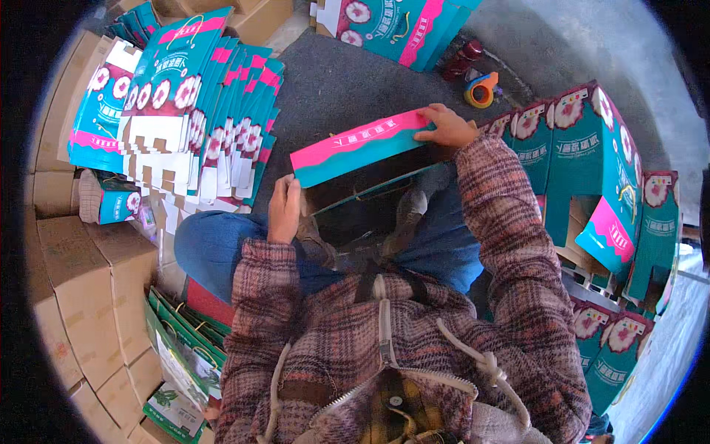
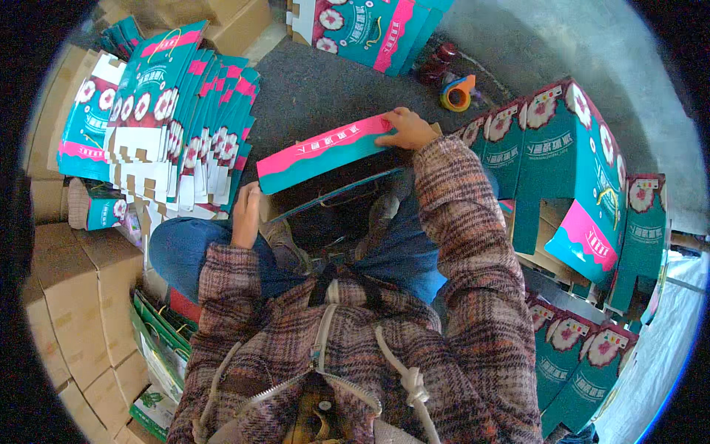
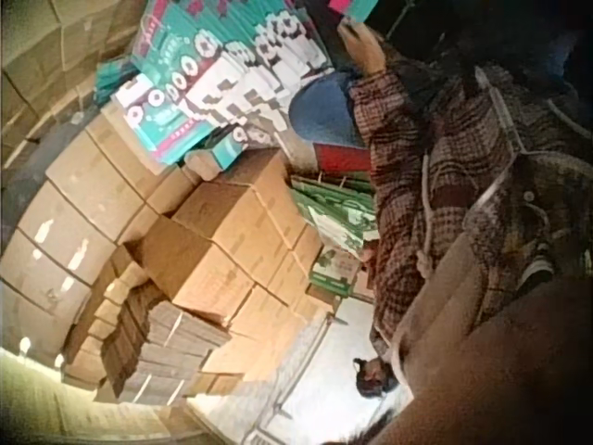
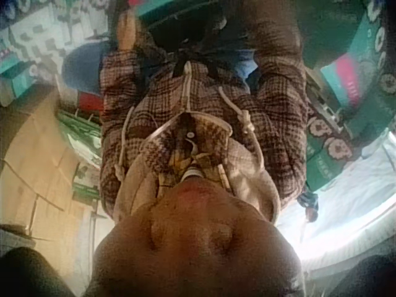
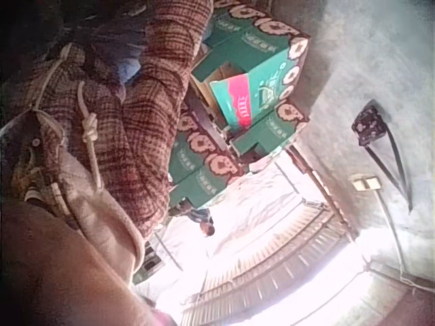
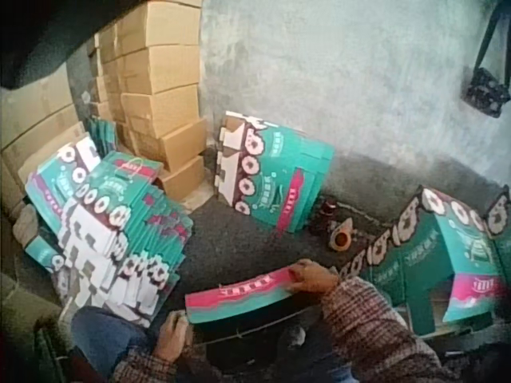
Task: Folding and assembling cardboard fruit boxes in a packaging area.
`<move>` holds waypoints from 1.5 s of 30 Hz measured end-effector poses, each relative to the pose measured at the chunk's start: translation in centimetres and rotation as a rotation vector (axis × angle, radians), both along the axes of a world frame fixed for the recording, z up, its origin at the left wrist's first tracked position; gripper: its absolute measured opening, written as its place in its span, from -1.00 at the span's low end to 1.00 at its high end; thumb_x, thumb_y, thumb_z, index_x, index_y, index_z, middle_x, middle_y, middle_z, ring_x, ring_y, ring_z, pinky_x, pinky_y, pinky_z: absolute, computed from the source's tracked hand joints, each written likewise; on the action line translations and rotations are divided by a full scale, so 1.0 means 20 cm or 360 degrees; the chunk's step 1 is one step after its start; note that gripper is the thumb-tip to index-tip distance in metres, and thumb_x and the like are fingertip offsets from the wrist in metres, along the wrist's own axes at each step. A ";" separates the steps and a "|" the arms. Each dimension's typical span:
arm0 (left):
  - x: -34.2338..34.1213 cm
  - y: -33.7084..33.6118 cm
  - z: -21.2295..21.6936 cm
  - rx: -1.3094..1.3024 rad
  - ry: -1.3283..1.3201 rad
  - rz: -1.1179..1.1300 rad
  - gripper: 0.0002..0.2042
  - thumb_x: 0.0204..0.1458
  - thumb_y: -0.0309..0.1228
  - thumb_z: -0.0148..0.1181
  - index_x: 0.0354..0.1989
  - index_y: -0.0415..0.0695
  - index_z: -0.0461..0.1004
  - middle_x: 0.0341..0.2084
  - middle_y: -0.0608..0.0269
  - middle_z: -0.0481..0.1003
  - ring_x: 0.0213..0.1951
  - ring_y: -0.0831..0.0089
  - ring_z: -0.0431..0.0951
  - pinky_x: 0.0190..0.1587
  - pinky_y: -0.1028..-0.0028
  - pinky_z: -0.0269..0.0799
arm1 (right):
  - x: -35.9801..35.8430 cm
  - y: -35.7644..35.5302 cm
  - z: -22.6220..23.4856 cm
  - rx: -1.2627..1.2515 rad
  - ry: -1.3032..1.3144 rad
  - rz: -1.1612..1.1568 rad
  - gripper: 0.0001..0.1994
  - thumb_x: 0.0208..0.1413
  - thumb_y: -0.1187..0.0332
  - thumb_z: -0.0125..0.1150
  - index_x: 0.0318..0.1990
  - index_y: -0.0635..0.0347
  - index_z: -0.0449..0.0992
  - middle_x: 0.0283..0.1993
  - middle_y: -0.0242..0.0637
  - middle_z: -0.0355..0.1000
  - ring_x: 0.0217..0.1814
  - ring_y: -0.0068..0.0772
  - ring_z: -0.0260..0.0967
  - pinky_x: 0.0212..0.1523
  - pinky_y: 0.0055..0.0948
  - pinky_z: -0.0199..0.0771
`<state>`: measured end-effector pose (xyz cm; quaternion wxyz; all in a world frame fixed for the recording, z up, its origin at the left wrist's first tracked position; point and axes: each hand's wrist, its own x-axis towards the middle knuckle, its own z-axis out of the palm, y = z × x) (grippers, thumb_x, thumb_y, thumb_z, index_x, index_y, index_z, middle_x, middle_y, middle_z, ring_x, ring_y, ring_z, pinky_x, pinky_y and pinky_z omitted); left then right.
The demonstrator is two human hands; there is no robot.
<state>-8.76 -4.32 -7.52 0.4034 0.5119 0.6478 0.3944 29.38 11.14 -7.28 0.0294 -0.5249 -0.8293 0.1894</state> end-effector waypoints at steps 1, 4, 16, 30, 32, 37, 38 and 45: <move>0.00 0.00 -0.01 -0.0005 0.0000 -0.0002 -0.59 0.20 -0.15 -0.11 -0.09 -0.31 0.41 -0.15 -0.01 0.46 -0.06 0.19 0.45 0.05 0.33 0.28 | 0.00 -0.01 0.00 -0.0005 0.0000 -0.0002 -0.29 -0.16 -0.12 0.34 0.11 0.13 0.38 0.11 0.08 0.30 0.15 0.11 0.26 0.11 -0.13 0.32; 0.00 0.02 -0.05 0.0059 -0.0005 -0.0112 -0.52 0.24 -0.11 -0.16 0.07 -0.31 0.34 0.01 -0.02 0.39 0.09 0.26 0.34 0.18 0.36 0.16 | -0.05 -0.03 0.01 0.0006 -0.0254 0.0084 -0.17 -0.24 -0.07 0.40 0.22 0.03 0.24 0.18 0.06 0.20 0.16 0.13 0.22 0.10 -0.05 0.32; -0.05 0.05 -0.39 -0.0246 0.0180 -0.0487 -0.22 -0.03 -0.09 0.24 0.27 -0.25 0.02 0.15 -0.23 0.20 0.15 -0.03 0.30 0.16 0.20 0.21 | -0.16 -0.11 0.23 0.0132 -0.0567 -0.0053 -0.13 -0.27 -0.02 0.43 0.23 0.07 0.17 0.08 0.04 0.26 0.07 0.00 0.33 -0.12 -0.06 0.44; -0.01 0.04 -0.41 -0.0147 -0.0038 -0.0374 -0.31 0.00 -0.14 0.21 0.24 -0.24 0.11 0.04 -0.07 0.34 0.06 0.12 0.39 0.10 0.27 0.26 | -0.03 -0.18 0.18 -0.0868 -0.0145 0.0185 -0.06 -0.22 -0.33 0.22 0.18 0.28 0.29 0.19 0.22 0.21 0.22 0.14 0.21 0.16 -0.11 0.28; -0.07 0.08 -0.49 -0.0338 -0.0218 -0.0243 -0.34 0.04 -0.07 0.15 0.23 -0.24 0.15 0.01 -0.02 0.37 0.05 0.15 0.40 0.09 0.27 0.27 | -0.05 -0.14 0.13 -0.0447 -0.0137 0.0118 -0.05 -0.25 -0.30 0.28 0.21 0.25 0.24 0.18 0.19 0.24 0.18 0.15 0.24 0.15 -0.12 0.30; 0.10 0.08 -0.30 -0.0944 -0.0859 0.0074 -0.34 0.11 0.15 -0.06 0.17 -0.18 0.30 0.00 0.12 0.42 0.06 0.24 0.38 0.04 0.31 0.30 | 0.04 -0.05 -0.09 -0.0126 -0.0187 -0.0580 0.03 -0.30 -0.22 0.39 0.26 0.29 0.13 0.12 0.07 0.33 0.13 0.13 0.32 0.15 -0.21 0.30; 0.10 0.08 -0.36 -0.0810 -0.0874 0.0006 -0.33 0.10 0.19 -0.09 0.17 -0.14 0.30 0.01 0.15 0.41 0.06 0.28 0.37 0.03 0.33 0.29 | 0.08 -0.01 -0.12 -0.0539 -0.0035 -0.0766 0.00 -0.30 -0.23 0.39 0.23 0.27 0.20 0.13 0.06 0.33 0.13 0.10 0.32 0.14 -0.23 0.30; 0.16 0.07 -0.23 -0.0921 -0.0856 -0.0217 -0.35 0.13 0.11 -0.04 0.21 -0.19 0.22 0.06 0.20 0.36 0.05 0.44 0.37 0.08 0.40 0.27 | 0.12 -0.02 -0.17 -0.0601 0.0154 -0.0595 0.01 -0.41 -0.34 0.36 -0.01 0.53 0.38 -0.03 0.22 0.40 0.05 0.01 0.39 0.01 -0.22 0.38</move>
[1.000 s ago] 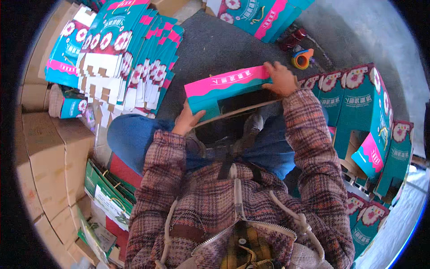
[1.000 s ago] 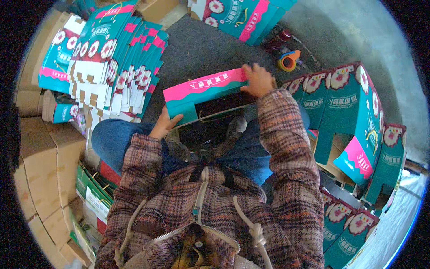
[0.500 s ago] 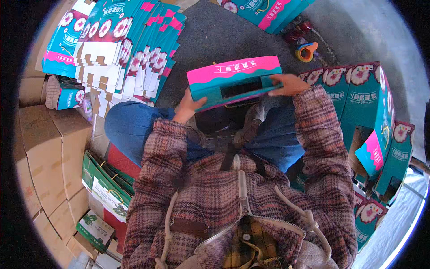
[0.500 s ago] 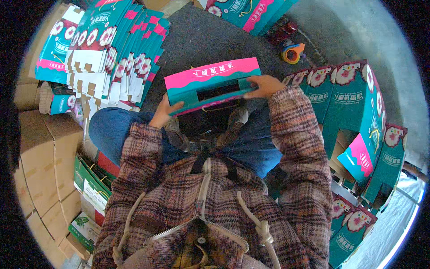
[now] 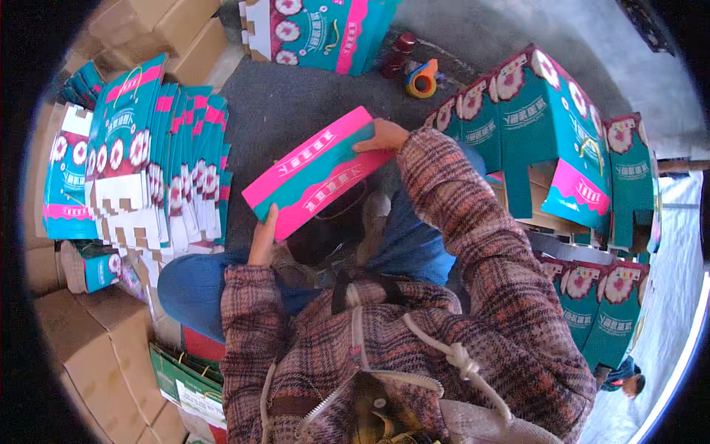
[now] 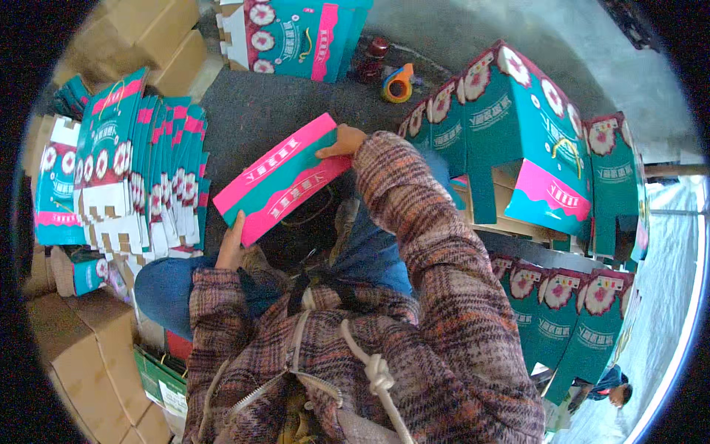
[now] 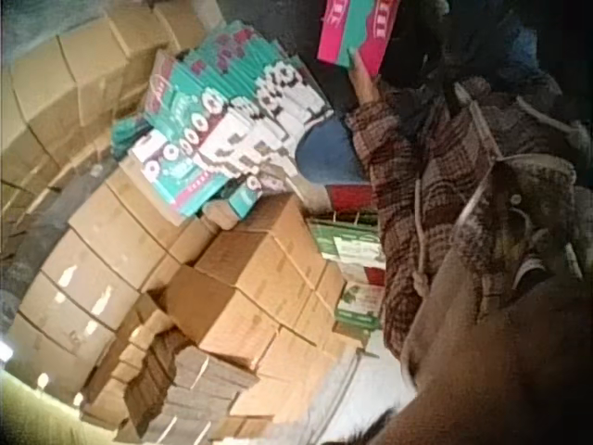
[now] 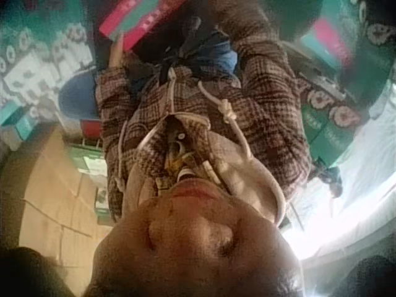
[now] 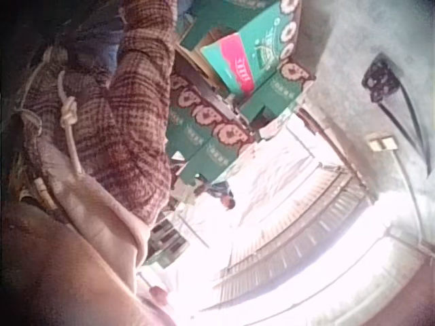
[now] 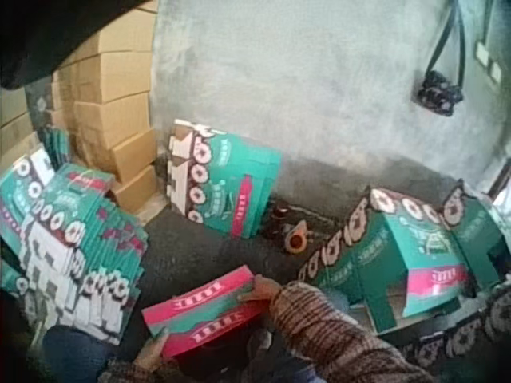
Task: Folding and assembling cardboard fruit boxes in a packaging area.
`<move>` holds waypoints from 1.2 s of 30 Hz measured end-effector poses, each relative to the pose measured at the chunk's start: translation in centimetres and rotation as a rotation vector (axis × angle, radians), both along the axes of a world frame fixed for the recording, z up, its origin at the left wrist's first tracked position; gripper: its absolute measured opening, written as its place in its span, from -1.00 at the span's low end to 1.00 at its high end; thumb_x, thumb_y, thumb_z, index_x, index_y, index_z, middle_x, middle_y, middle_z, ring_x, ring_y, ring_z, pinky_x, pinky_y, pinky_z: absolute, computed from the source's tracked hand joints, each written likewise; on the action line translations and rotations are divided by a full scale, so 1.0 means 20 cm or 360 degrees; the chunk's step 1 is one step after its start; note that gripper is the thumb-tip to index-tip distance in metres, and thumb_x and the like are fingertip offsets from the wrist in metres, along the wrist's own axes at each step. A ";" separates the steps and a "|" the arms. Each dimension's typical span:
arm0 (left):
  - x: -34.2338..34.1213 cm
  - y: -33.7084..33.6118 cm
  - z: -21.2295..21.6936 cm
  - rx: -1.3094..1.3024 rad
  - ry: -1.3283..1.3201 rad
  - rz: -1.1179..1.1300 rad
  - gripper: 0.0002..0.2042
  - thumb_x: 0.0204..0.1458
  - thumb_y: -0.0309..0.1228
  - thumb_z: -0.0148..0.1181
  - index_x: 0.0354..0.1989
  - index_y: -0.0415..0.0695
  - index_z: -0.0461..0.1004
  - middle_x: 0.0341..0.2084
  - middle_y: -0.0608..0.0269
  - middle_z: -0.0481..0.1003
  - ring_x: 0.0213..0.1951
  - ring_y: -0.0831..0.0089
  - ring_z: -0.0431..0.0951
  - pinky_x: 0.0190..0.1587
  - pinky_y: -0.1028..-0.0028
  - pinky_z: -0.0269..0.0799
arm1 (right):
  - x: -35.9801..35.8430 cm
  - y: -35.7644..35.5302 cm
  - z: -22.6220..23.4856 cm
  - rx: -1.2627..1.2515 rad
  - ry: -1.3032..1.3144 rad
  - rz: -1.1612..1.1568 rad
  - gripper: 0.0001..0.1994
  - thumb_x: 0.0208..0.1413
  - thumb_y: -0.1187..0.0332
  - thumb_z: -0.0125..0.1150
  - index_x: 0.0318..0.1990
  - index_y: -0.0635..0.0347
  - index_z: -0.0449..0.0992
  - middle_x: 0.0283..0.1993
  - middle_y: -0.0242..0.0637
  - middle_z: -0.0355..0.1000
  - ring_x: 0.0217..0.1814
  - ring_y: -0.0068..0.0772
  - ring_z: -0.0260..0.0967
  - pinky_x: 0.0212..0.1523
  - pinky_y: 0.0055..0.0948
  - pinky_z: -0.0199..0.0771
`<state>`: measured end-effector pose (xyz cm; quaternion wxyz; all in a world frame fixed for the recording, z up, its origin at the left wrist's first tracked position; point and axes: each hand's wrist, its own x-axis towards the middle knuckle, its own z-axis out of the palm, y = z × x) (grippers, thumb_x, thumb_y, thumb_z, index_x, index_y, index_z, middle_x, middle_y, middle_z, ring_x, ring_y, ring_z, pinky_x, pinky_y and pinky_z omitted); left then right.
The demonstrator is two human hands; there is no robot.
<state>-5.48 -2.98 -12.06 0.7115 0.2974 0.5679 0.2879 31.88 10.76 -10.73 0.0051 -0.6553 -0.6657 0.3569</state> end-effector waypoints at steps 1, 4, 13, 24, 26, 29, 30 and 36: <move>-0.02 -0.01 0.03 -0.0040 0.0062 0.0080 -0.37 0.14 0.06 0.01 0.20 -0.21 0.22 0.06 0.18 0.37 0.05 0.43 0.37 0.08 0.40 0.28 | -0.05 -0.01 0.04 0.0105 -0.0061 -0.0030 0.00 -0.38 -0.32 0.36 0.04 0.49 0.34 -0.04 0.21 0.40 0.04 0.03 0.39 0.00 -0.21 0.39; -0.08 -0.04 0.11 0.0235 0.0002 0.0234 -0.48 0.20 -0.09 0.00 0.17 -0.25 0.23 0.03 0.18 0.37 0.03 0.42 0.38 0.06 0.40 0.30 | -0.25 -0.12 0.37 0.0335 -0.0087 -0.0143 -0.05 -0.32 -0.24 0.38 0.07 0.44 0.27 -0.09 0.18 0.41 0.02 0.06 0.39 -0.03 -0.18 0.40; 0.20 0.17 0.46 0.1582 0.0608 0.0063 -0.78 0.16 -0.40 0.01 -0.13 -0.28 0.41 -0.30 0.29 0.42 -0.27 0.53 0.35 -0.20 0.46 0.30 | -0.14 -0.93 1.38 0.1963 -0.0223 -0.0439 -0.09 -0.33 0.21 0.55 0.18 0.39 0.13 0.08 0.05 0.28 0.11 0.03 0.27 0.10 -0.23 0.30; 1.63 0.21 1.26 0.2631 -0.0028 -0.0463 -0.27 0.02 -0.19 0.20 0.31 -0.19 -0.01 0.05 -0.21 0.29 0.02 -0.07 0.39 0.04 0.23 0.35 | 1.26 -1.65 1.53 0.2047 0.0365 -0.1255 -0.39 0.07 0.42 0.29 0.19 0.37 0.09 0.04 -0.25 0.28 0.07 -0.45 0.25 0.09 -0.46 0.26; 1.77 0.14 1.30 0.2792 0.0054 -0.0422 -0.28 0.04 -0.21 0.18 0.32 -0.17 -0.03 0.05 -0.27 0.27 0.01 -0.13 0.38 0.02 0.21 0.37 | 1.39 -1.70 1.48 0.2100 0.0450 -0.1399 -0.41 0.09 0.40 0.27 0.18 0.42 0.09 0.01 -0.27 0.29 0.06 -0.48 0.25 0.08 -0.48 0.27; 1.90 0.05 1.32 0.2762 0.0233 -0.0580 -0.27 0.05 -0.23 0.17 0.33 -0.17 -0.07 0.06 -0.34 0.24 0.00 -0.17 0.38 -0.01 0.17 0.39 | 1.50 -1.73 1.36 0.2168 0.0350 -0.1686 -0.34 0.08 0.39 0.28 0.23 0.45 0.04 0.08 -0.18 0.29 0.11 -0.42 0.26 0.13 -0.46 0.25; 1.92 0.06 1.31 0.2767 0.0226 -0.0592 -0.27 0.05 -0.23 0.17 0.33 -0.17 -0.07 0.06 -0.34 0.24 0.00 -0.17 0.38 -0.01 0.17 0.39 | 1.44 -1.73 1.35 0.2202 0.0338 -0.1711 -0.31 0.10 0.35 0.27 0.25 0.46 0.01 0.13 -0.09 0.27 0.14 -0.37 0.25 0.14 -0.43 0.25; 2.00 0.00 1.32 0.2788 0.0155 -0.0733 -0.19 -0.07 -0.39 0.25 0.32 -0.24 -0.09 0.06 -0.41 0.21 0.03 -0.20 0.35 0.05 0.16 0.34 | 1.47 -1.83 1.26 0.2158 0.0234 -0.1894 -0.29 0.19 0.18 0.14 0.29 0.47 -0.06 0.15 -0.04 0.26 0.17 -0.30 0.24 0.13 -0.37 0.27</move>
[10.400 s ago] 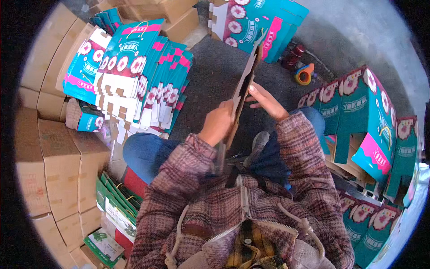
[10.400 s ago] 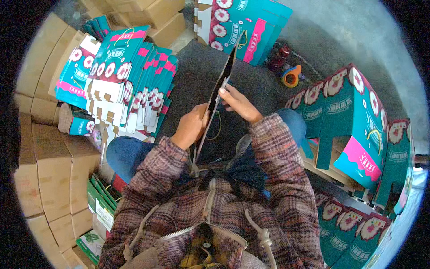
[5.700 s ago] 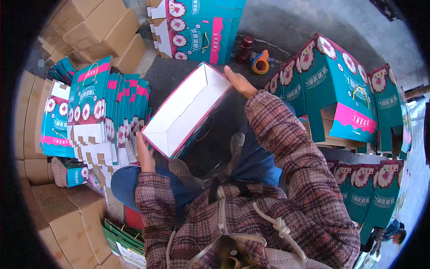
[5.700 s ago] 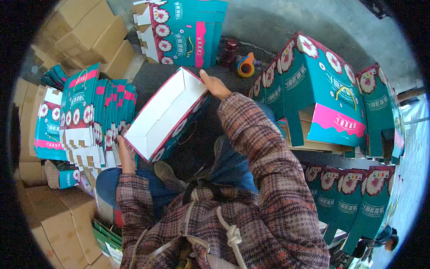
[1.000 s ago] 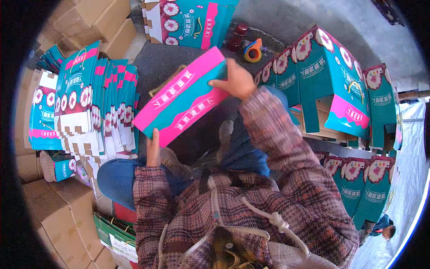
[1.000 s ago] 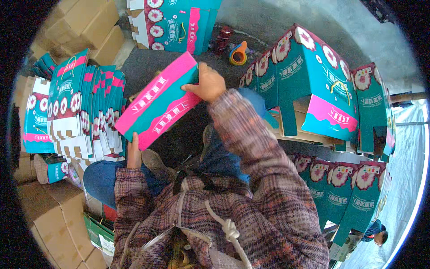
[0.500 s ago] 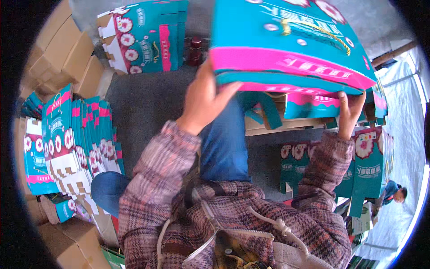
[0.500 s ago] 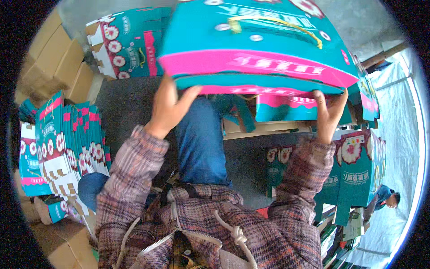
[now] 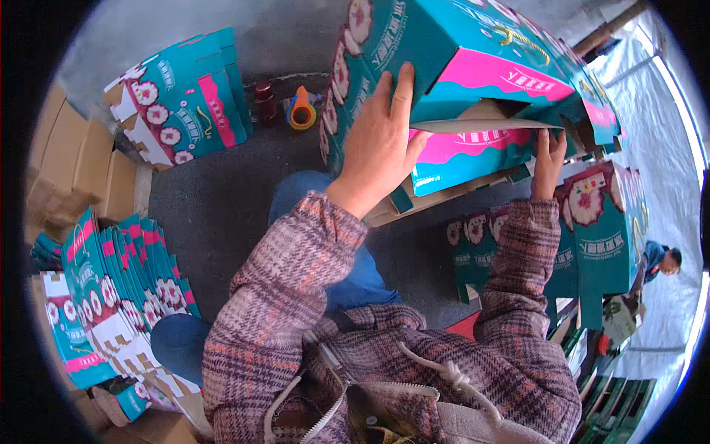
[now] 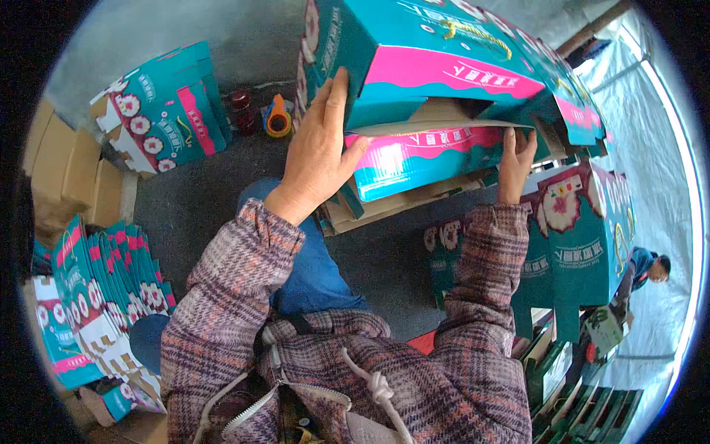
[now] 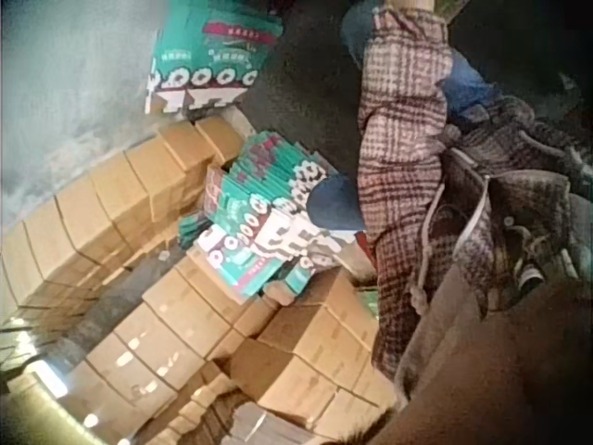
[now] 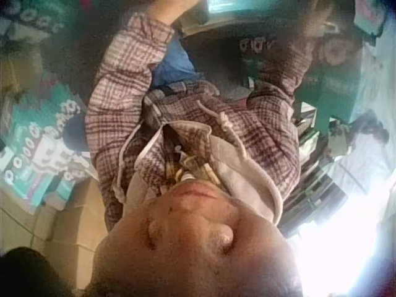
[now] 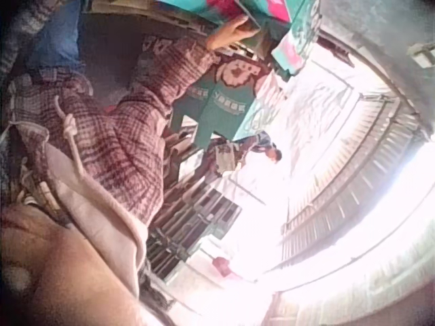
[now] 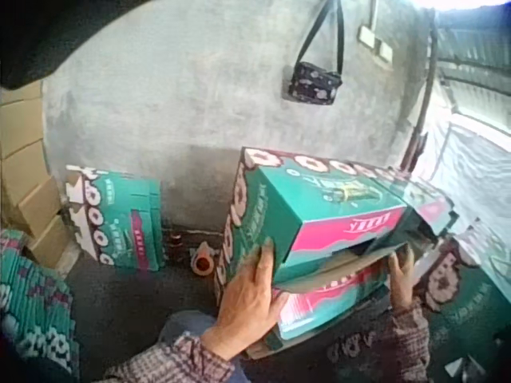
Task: Folding and assembling cardboard fruit boxes in a packaging area.
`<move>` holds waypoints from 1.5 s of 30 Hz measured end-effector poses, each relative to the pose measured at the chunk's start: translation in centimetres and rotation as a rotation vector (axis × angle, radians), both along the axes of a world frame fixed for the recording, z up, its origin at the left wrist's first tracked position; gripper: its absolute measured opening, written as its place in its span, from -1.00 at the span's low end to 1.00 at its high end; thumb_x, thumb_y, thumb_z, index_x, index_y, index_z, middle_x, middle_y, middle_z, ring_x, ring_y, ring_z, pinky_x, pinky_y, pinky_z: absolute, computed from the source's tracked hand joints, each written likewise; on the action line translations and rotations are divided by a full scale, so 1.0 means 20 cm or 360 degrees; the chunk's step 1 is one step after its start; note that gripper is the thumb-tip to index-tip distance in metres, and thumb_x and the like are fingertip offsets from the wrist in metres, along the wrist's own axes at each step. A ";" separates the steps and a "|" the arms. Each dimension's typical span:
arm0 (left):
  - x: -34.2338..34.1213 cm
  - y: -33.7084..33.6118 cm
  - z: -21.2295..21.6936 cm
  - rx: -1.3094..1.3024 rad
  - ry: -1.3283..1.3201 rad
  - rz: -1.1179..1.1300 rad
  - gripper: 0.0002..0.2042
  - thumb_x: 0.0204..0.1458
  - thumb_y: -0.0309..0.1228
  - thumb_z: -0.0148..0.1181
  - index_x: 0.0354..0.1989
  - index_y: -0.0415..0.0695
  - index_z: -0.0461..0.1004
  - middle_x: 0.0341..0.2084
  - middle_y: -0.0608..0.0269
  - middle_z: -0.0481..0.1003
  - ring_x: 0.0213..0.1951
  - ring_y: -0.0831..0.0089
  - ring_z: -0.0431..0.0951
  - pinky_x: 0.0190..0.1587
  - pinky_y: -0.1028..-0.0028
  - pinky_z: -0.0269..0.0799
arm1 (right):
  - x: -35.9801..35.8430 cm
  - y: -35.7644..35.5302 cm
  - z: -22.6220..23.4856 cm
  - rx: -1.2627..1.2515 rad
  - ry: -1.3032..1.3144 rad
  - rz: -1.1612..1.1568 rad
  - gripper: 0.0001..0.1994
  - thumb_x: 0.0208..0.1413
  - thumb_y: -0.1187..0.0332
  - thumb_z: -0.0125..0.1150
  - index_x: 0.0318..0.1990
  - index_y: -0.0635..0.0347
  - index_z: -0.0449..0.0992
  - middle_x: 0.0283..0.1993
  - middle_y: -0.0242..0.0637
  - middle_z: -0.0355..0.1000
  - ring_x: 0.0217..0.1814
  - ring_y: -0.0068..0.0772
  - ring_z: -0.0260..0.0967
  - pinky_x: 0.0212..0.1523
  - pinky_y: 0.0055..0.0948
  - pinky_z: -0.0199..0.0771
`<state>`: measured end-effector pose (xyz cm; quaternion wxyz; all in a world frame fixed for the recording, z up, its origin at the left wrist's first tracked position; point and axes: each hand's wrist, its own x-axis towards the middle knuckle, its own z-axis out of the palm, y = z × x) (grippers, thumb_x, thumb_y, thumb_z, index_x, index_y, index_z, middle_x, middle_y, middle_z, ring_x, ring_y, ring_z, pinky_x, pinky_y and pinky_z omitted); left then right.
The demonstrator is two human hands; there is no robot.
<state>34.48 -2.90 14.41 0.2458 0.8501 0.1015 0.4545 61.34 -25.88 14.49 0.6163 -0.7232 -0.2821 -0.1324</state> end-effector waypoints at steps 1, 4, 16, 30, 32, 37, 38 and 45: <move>0.01 -0.01 0.00 0.0007 0.0006 -0.0035 -0.19 -0.07 -0.39 0.25 0.32 -0.24 -0.09 0.06 -0.41 0.21 0.03 -0.20 0.35 0.05 0.16 0.34 | 0.00 -0.02 -0.02 0.0146 0.0146 0.0082 -0.30 0.21 0.15 0.10 0.29 0.46 -0.05 0.15 -0.06 0.26 0.18 -0.30 0.23 0.12 -0.37 0.27; 0.02 -0.01 -0.03 0.0084 0.0009 0.0013 -0.24 -0.15 -0.54 0.19 0.28 -0.34 -0.03 0.10 -0.36 0.21 0.10 -0.16 0.30 0.14 0.16 0.25 | -0.02 -0.10 -0.10 0.0178 0.0253 0.0093 -0.43 0.25 0.25 0.00 0.29 0.40 0.01 0.23 -0.10 0.19 0.24 -0.26 0.16 0.19 -0.33 0.19; -0.47 0.10 -0.50 0.0464 0.1032 0.0286 -0.57 0.02 -0.20 0.14 -0.03 -0.27 0.40 -0.06 -0.05 0.42 0.03 0.06 0.36 0.08 0.16 0.21 | -0.46 -0.37 -1.23 0.0266 0.1282 -0.0294 -0.70 0.04 0.47 0.00 -0.04 0.26 0.32 -0.44 -0.41 0.25 -0.51 -0.56 0.20 -0.56 -0.56 0.20; -0.64 0.09 -0.51 0.0546 0.0961 0.0405 -0.71 0.05 -0.29 0.09 -0.15 -0.24 0.45 -0.12 0.02 0.44 0.00 0.09 0.39 0.07 0.16 0.23 | -0.36 -1.10 -2.25 0.0950 0.2611 -0.0288 -0.60 0.12 0.01 -0.01 -0.10 0.16 0.36 -0.32 -0.15 0.32 -0.35 -0.17 0.30 -0.41 -0.14 0.34; -0.66 0.09 -0.50 0.0558 0.0998 0.0415 -0.72 0.05 -0.30 0.09 -0.15 -0.23 0.45 -0.12 0.02 0.44 0.00 0.08 0.39 0.06 0.16 0.23 | -0.36 -1.07 -2.16 0.1290 0.2740 -0.0500 -0.53 0.04 -0.02 0.11 -0.09 0.19 0.35 -0.34 -0.13 0.30 -0.35 -0.15 0.29 -0.35 -0.11 0.40; -0.63 0.07 -0.51 0.0554 0.0973 0.0431 -0.73 0.03 -0.35 0.10 -0.12 -0.21 0.44 -0.09 0.00 0.43 0.00 0.05 0.39 0.06 0.16 0.24 | -0.33 -1.12 -2.11 0.1681 0.2521 -0.0869 -0.44 -0.10 0.09 0.31 0.00 0.24 0.32 -0.18 -0.05 0.34 -0.20 -0.06 0.36 -0.12 -0.02 0.46; -0.61 0.06 -0.51 0.0548 0.0970 0.0412 -0.73 0.03 -0.35 0.10 -0.12 -0.21 0.44 -0.09 0.00 0.43 0.00 0.05 0.39 0.06 0.16 0.24 | -0.30 -1.23 -2.12 0.1804 0.2461 -0.0694 -0.43 -0.09 0.16 0.32 0.03 0.26 0.29 -0.08 -0.01 0.33 -0.07 -0.02 0.34 -0.06 0.00 0.44; -0.59 0.04 -0.49 0.0543 0.1020 0.0394 -0.71 0.01 -0.40 0.12 -0.09 -0.21 0.42 -0.07 -0.03 0.42 0.01 0.04 0.39 0.06 0.16 0.24 | -0.19 -1.47 -2.22 0.2127 0.2775 0.0021 -0.42 -0.03 0.39 0.22 0.15 0.38 0.16 0.22 0.04 0.17 0.26 0.06 0.15 0.16 0.08 0.29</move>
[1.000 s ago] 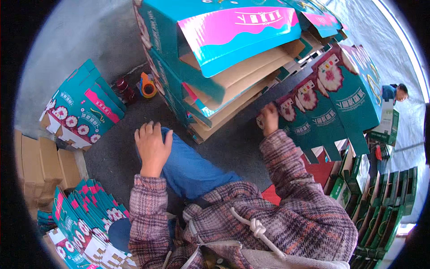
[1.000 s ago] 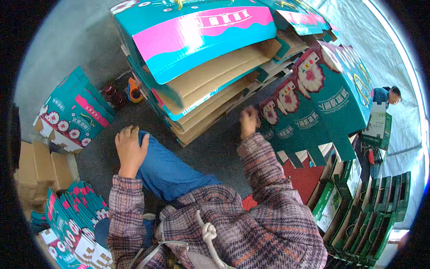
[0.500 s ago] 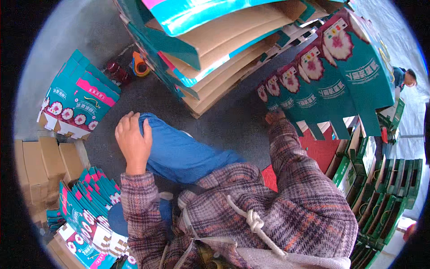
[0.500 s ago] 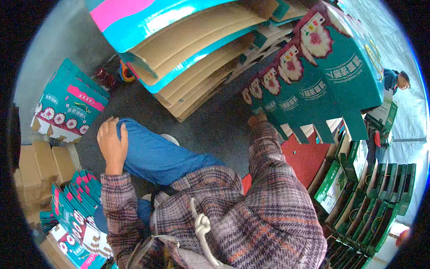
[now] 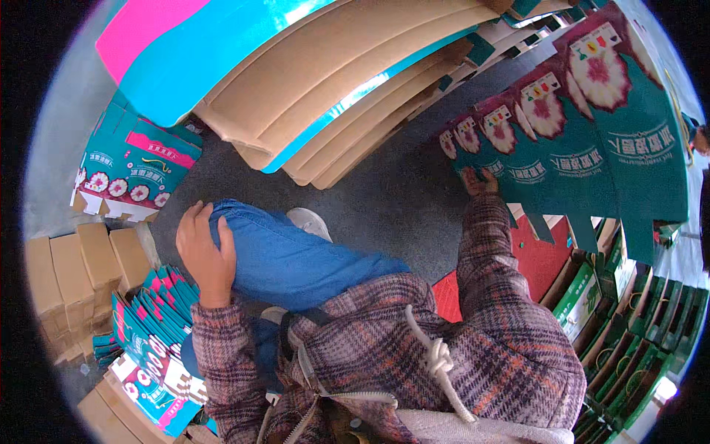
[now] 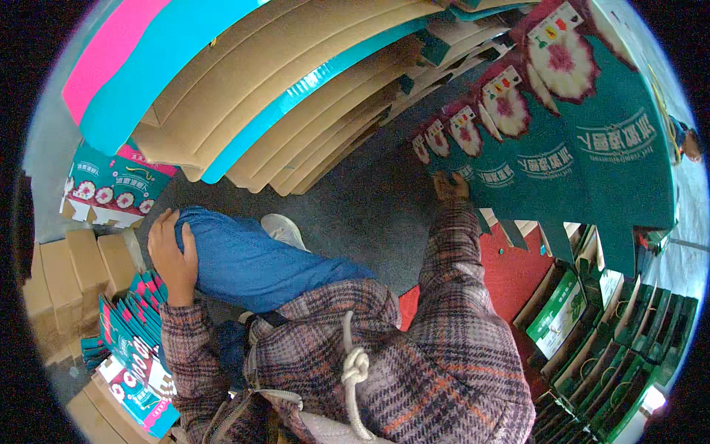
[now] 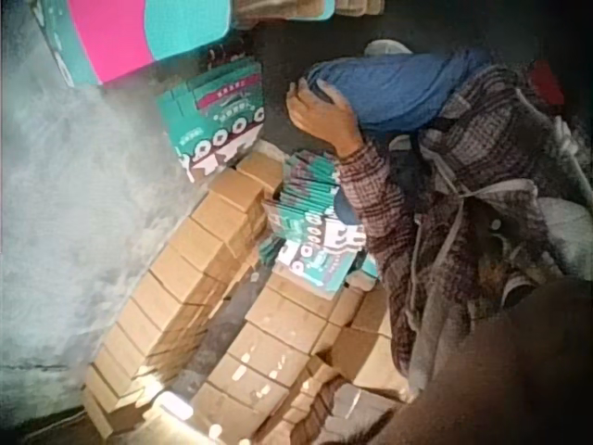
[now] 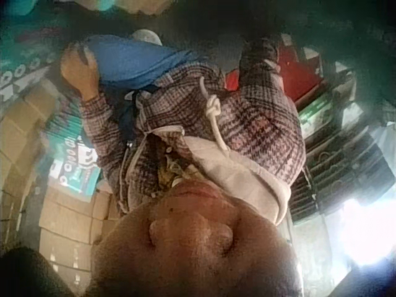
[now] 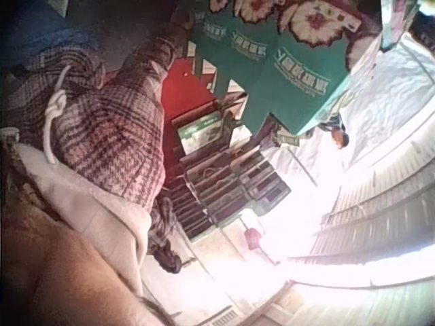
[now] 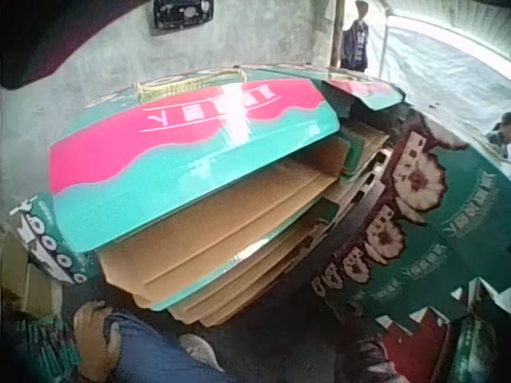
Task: Folding and assembling cardboard fruit boxes in a packaging area.
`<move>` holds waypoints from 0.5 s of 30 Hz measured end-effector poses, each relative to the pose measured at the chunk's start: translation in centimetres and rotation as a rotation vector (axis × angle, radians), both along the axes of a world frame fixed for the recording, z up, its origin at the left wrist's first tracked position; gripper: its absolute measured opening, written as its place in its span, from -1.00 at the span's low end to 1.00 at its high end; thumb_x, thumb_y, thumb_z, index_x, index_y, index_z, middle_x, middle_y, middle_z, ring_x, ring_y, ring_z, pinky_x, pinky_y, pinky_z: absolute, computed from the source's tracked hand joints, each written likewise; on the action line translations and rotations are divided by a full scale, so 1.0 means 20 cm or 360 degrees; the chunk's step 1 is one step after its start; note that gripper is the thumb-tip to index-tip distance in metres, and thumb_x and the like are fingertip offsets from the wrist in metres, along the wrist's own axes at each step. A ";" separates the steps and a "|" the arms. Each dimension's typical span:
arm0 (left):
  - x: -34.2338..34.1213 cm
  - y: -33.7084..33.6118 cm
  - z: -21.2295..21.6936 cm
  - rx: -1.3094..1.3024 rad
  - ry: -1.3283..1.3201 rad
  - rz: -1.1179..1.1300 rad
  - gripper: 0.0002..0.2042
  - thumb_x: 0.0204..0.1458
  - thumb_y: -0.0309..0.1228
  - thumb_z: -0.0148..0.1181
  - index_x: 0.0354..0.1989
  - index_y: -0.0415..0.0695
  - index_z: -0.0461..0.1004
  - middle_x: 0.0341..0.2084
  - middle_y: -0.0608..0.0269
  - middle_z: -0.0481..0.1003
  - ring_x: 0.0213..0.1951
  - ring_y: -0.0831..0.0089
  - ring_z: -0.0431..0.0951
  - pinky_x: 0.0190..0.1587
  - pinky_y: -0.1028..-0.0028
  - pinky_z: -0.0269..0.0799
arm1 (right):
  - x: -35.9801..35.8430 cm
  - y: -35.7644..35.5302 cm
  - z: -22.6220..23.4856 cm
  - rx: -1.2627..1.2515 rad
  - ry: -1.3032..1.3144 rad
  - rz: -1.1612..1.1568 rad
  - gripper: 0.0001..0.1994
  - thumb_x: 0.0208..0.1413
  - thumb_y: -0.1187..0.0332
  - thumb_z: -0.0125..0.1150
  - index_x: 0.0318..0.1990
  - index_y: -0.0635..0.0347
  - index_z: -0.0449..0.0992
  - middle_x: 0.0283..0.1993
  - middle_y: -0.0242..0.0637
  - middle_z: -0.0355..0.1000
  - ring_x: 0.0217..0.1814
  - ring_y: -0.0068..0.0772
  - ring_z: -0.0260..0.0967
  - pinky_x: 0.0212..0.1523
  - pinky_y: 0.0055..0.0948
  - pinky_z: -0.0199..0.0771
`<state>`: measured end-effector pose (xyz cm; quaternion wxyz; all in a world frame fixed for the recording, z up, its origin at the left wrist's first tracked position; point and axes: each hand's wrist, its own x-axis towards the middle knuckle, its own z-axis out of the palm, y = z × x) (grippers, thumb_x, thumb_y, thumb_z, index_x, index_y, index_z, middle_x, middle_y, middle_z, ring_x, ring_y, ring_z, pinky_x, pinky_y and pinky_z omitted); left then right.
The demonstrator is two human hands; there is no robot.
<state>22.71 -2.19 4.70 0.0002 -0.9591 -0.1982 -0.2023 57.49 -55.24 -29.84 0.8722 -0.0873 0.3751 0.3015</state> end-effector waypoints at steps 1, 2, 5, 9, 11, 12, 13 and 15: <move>0.01 0.00 -0.01 -0.0005 0.0004 -0.0015 -0.71 0.00 -0.41 0.12 -0.09 -0.22 0.42 -0.06 -0.03 0.42 0.01 0.03 0.38 0.06 0.16 0.24 | 0.00 0.00 -0.02 0.0001 0.0008 0.0004 -0.42 -0.03 0.39 0.22 0.15 0.38 0.16 0.22 0.04 0.17 0.26 0.06 0.15 0.16 0.08 0.29; 0.02 0.01 -0.02 -0.0008 0.0008 -0.0014 -0.71 0.00 -0.41 0.12 -0.09 -0.22 0.42 -0.06 -0.03 0.42 0.01 0.03 0.38 0.06 0.16 0.24 | 0.00 -0.01 -0.03 -0.0168 -0.0051 -0.0058 -0.47 0.00 0.36 0.19 0.10 0.41 0.21 0.15 0.07 0.24 0.20 0.08 0.22 0.10 0.04 0.35; -0.06 0.02 0.01 0.0050 0.0088 0.0080 -0.70 0.00 -0.42 0.12 -0.08 -0.22 0.42 -0.06 -0.03 0.41 0.01 0.03 0.38 0.06 0.17 0.24 | -0.05 0.23 0.05 -0.0377 0.0010 -0.0093 -0.53 0.02 0.34 0.17 0.04 0.45 0.26 0.08 0.12 0.31 0.14 0.10 0.29 0.06 0.02 0.41; -0.09 0.03 0.03 0.0036 0.0127 0.0124 -0.71 -0.01 -0.43 0.12 -0.08 -0.22 0.43 -0.06 -0.03 0.41 0.01 0.02 0.38 0.07 0.18 0.24 | -0.03 0.23 -0.01 -0.0342 -0.0009 -0.0077 -0.40 0.00 0.46 0.13 0.21 0.41 0.07 0.24 0.13 0.11 0.28 0.17 0.10 0.17 0.16 0.26; -0.02 0.04 -0.07 -0.0076 0.0052 0.0040 -0.71 -0.01 -0.44 0.12 -0.09 -0.22 0.43 -0.06 -0.03 0.41 0.01 0.02 0.38 0.07 0.18 0.24 | 0.13 -0.25 -0.12 0.0067 -0.0100 0.0005 -0.40 0.00 0.45 0.14 0.20 0.41 0.07 0.23 0.13 0.12 0.27 0.18 0.11 0.16 0.18 0.26; -0.01 0.06 -0.12 -0.0103 0.0025 -0.0008 -0.71 -0.01 -0.44 0.12 -0.09 -0.23 0.43 -0.06 -0.03 0.41 0.01 0.02 0.38 0.07 0.18 0.24 | 0.19 -0.41 -0.14 0.0543 -0.0145 0.0154 -0.41 -0.01 0.45 0.14 0.19 0.41 0.08 0.22 0.13 0.13 0.26 0.19 0.13 0.15 0.19 0.27; -0.05 0.06 -0.10 -0.0043 0.0076 0.0007 -0.72 -0.01 -0.45 0.12 -0.09 -0.23 0.43 -0.06 -0.03 0.41 0.01 0.02 0.38 0.07 0.18 0.24 | 0.17 -0.24 -0.19 0.0590 -0.0095 0.0183 -0.41 -0.01 0.45 0.14 0.19 0.41 0.08 0.22 0.13 0.13 0.26 0.19 0.13 0.15 0.19 0.27; -0.14 0.07 -0.05 0.0013 0.0144 0.0090 -0.72 -0.01 -0.45 0.11 -0.09 -0.23 0.43 -0.06 -0.03 0.41 0.01 0.01 0.38 0.07 0.18 0.24 | 0.13 0.04 -0.19 -0.0533 -0.0222 -0.0145 -0.42 -0.02 0.40 0.16 0.16 0.40 0.12 0.20 0.14 0.15 0.24 0.19 0.14 0.14 0.17 0.29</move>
